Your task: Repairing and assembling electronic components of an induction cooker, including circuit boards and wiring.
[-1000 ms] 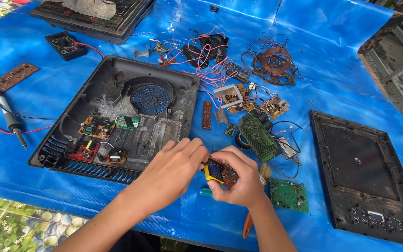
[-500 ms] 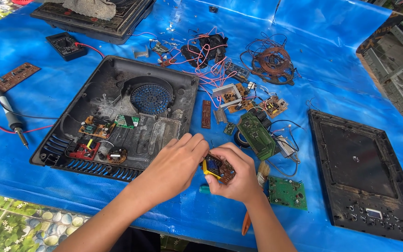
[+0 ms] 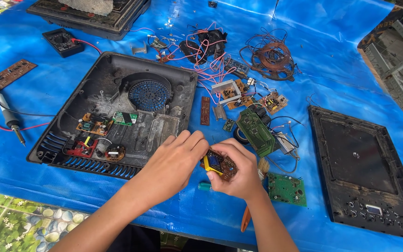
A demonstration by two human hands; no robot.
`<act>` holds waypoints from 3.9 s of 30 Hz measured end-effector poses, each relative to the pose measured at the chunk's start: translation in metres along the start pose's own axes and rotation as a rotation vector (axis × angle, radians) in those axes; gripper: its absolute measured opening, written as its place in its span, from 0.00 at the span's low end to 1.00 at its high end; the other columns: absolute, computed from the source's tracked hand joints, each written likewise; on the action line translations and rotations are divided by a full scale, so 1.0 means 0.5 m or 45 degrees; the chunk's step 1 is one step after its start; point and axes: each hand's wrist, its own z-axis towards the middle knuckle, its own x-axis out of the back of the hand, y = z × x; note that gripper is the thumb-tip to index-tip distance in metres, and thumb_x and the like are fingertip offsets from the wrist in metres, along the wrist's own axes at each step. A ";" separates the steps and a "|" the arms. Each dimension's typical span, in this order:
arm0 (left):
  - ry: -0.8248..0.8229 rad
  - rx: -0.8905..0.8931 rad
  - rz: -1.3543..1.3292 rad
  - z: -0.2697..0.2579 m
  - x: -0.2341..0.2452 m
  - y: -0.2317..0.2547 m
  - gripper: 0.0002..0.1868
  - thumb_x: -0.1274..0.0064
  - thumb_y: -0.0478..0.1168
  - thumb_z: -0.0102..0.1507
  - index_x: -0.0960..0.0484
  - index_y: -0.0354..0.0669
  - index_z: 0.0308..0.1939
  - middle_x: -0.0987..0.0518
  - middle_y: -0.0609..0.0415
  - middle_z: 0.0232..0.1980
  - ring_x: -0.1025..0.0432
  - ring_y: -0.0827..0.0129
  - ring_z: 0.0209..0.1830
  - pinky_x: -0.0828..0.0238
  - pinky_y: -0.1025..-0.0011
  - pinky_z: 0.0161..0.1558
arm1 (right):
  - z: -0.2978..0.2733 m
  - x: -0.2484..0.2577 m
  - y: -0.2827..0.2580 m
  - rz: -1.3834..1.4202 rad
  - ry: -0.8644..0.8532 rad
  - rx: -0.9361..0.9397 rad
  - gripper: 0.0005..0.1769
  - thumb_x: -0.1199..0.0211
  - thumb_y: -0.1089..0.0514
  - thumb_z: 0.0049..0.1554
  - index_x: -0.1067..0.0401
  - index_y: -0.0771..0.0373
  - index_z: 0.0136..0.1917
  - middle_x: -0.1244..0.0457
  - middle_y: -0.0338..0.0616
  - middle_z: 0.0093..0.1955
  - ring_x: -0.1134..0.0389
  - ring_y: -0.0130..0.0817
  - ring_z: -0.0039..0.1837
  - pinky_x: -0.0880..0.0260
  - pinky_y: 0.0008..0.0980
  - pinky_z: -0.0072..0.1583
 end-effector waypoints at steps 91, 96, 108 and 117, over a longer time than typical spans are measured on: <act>-0.080 0.689 -0.240 -0.200 -0.127 0.104 0.26 0.47 0.64 0.62 0.19 0.54 0.55 0.23 0.62 0.48 0.26 0.60 0.45 0.24 0.54 0.22 | -0.180 -0.035 -0.157 -0.252 -0.238 -0.646 0.04 0.33 0.60 0.59 0.22 0.60 0.48 0.32 0.41 0.44 0.30 0.35 0.45 0.27 0.34 0.46; -0.024 0.643 -0.167 -0.233 -0.149 0.107 0.32 0.50 0.65 0.64 0.23 0.48 0.62 0.23 0.59 0.50 0.25 0.59 0.45 0.23 0.58 0.29 | -0.198 -0.059 -0.147 -0.295 -0.233 -0.582 0.05 0.32 0.58 0.60 0.21 0.60 0.47 0.33 0.41 0.42 0.31 0.36 0.44 0.28 0.34 0.45; 0.258 0.563 -0.224 -0.247 -0.155 0.113 0.19 0.46 0.50 0.66 0.18 0.48 0.57 0.19 0.63 0.52 0.26 0.67 0.45 0.25 0.70 0.39 | -0.206 -0.059 -0.146 -0.245 -0.256 -0.715 0.09 0.36 0.59 0.61 0.21 0.59 0.55 0.34 0.42 0.49 0.30 0.35 0.47 0.28 0.36 0.49; 0.680 0.578 -0.403 -0.262 -0.155 0.145 0.16 0.41 0.45 0.61 0.15 0.44 0.51 0.17 0.56 0.49 0.22 0.68 0.45 0.25 0.72 0.51 | -0.214 -0.056 -0.154 -0.183 -0.179 -0.906 0.14 0.38 0.51 0.62 0.22 0.55 0.59 0.35 0.38 0.55 0.34 0.32 0.41 0.28 0.36 0.46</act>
